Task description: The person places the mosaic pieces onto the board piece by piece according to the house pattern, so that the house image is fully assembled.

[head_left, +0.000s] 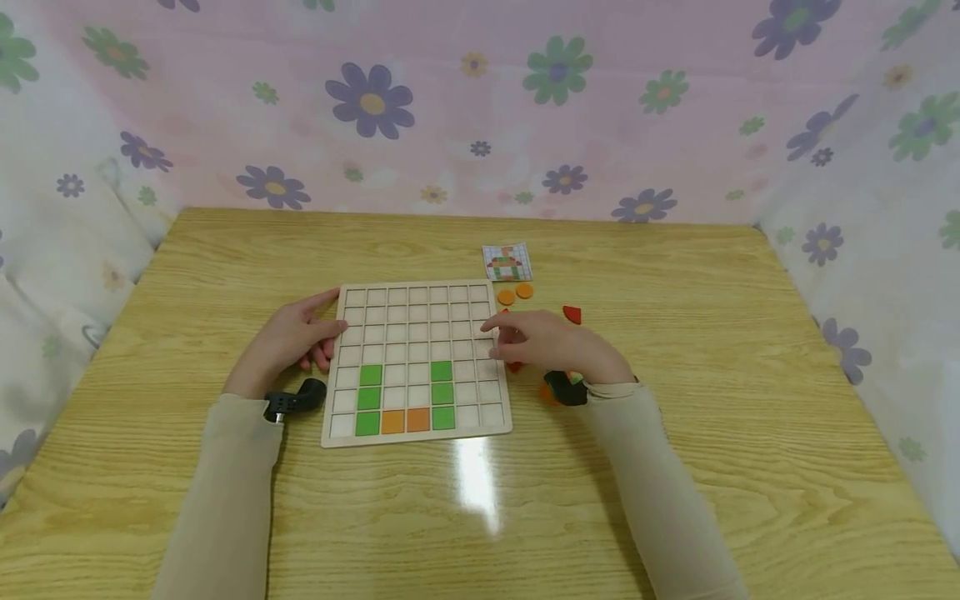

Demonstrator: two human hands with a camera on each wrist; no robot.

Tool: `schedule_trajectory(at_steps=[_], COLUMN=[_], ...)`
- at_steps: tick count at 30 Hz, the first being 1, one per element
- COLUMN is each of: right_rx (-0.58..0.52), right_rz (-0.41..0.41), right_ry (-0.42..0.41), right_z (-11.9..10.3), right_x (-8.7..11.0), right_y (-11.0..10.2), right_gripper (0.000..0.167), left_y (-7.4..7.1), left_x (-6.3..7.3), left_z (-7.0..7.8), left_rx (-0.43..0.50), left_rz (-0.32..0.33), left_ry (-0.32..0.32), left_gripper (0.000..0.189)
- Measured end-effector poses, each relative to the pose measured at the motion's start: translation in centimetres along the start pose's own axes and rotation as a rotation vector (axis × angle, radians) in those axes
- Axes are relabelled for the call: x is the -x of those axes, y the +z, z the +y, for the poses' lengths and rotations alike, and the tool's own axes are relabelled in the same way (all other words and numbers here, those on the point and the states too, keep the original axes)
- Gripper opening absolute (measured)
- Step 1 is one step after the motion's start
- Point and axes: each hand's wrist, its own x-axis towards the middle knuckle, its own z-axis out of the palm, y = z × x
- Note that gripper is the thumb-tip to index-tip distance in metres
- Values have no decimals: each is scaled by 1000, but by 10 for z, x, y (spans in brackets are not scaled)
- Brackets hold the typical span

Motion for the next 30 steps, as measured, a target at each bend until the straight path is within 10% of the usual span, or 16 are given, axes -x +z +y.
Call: schedule_trajectory(at_steps=[30], right_rx=[-9], right_rz=[124], right_ry=[135], right_z=[65], right_x=[30], right_y=[-32], right_gripper=[31], left_y=[0], left_x=[0], left_z=[1], left_rx=[-6], left_rz=[-13], left_ry=[-3], left_gripper=[69])
